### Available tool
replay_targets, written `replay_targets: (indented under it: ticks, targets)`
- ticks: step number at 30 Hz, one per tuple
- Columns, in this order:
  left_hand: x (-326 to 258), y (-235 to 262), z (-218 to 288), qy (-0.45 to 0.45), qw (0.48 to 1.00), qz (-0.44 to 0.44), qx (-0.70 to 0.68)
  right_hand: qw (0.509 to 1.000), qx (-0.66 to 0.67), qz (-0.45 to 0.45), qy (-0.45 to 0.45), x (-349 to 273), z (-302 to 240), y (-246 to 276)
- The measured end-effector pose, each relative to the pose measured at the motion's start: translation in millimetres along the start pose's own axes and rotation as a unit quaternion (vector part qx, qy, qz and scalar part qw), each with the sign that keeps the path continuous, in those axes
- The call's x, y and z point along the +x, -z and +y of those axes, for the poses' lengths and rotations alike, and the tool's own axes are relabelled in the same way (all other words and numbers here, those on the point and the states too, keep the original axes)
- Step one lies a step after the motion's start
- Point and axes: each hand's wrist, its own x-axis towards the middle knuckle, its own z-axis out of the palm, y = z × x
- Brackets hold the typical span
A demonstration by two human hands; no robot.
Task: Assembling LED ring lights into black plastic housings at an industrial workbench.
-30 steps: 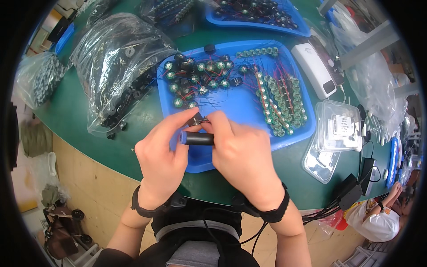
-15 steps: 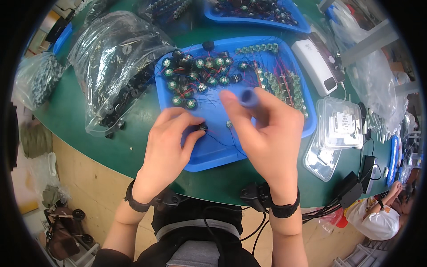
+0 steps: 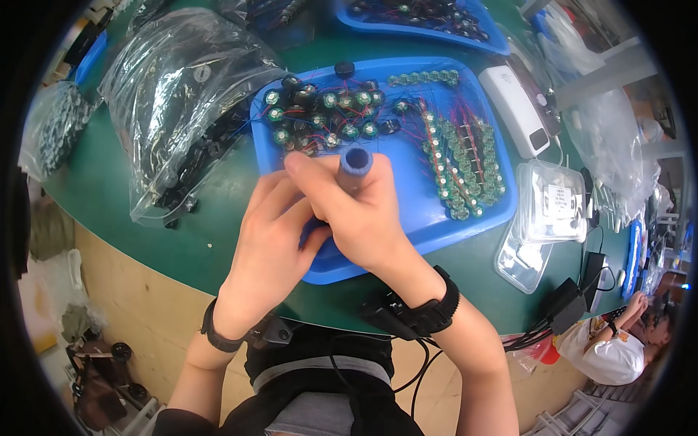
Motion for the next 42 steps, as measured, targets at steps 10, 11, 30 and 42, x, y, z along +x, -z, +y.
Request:
replay_targets:
  ticks: [10,11,30,42]
  targets:
    - [-4.1,-3.3,-4.4,0.025,0.997,0.027,-0.063,0.971,-0.165,-0.148,0.092,-6.2,6.2,16.7]
    - [-2.6,-4.0,-4.5,0.021,0.998,0.029,-0.054,0.976,-0.148,-0.136,0.080,-6.2,5.5,18.3]
    - [57.0,36.1,-18.9,0.048,0.985,0.149,0.068,0.780,-0.615,-0.035,-0.105,-28.9,-57.8,47.9]
    - [23.9,72.6,-60.0,0.152,0.958,0.046,0.237,0.827,-0.562,0.000,-0.009,-32.7,-50.1,49.8]
